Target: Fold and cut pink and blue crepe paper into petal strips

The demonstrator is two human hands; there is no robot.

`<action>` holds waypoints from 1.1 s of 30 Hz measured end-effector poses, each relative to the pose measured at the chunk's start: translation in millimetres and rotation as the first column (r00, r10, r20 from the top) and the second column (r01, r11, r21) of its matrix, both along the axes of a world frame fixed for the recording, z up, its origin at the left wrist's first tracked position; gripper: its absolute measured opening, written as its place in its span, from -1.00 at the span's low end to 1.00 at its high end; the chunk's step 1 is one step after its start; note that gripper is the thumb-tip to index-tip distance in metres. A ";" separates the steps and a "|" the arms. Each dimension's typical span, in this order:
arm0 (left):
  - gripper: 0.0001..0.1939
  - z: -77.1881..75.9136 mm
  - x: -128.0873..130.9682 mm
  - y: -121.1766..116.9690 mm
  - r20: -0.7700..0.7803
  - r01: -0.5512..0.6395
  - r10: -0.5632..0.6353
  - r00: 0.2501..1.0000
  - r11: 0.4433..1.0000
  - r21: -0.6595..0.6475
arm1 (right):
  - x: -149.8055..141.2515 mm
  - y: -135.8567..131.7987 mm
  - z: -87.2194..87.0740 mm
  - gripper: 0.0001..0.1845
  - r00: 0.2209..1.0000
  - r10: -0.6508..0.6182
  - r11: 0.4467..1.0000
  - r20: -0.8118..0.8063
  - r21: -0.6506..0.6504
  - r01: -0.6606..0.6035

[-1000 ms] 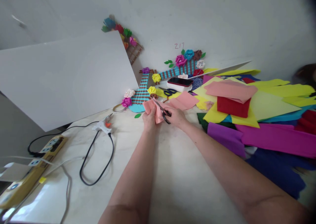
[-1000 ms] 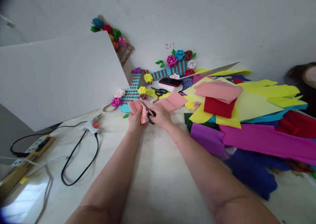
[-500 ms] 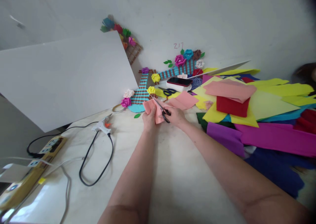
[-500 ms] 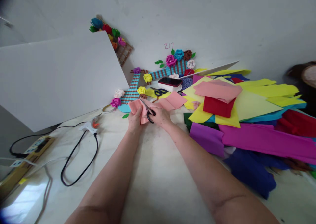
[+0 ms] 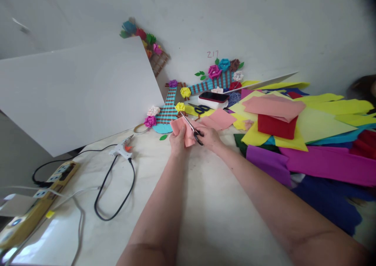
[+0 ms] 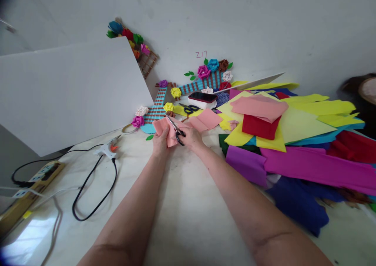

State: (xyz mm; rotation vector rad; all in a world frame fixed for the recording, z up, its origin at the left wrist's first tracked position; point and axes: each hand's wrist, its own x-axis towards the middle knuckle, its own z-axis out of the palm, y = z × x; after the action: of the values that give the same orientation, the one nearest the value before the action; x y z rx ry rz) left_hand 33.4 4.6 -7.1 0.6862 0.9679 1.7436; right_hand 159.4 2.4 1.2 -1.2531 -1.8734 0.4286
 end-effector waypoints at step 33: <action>-0.63 3.5 0.5 -1.6 -0.065 0.006 -0.009 0.998 0.999 -0.048 | 1.6 -3.2 5.0 -0.78 0.995 -0.089 0.996 0.035 -0.018 0.090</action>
State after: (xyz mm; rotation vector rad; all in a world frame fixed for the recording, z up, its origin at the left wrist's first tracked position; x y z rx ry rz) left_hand 33.9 3.0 -3.5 0.7190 1.0472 1.6953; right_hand 161.0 -0.8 6.2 -1.3597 -1.8375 0.3802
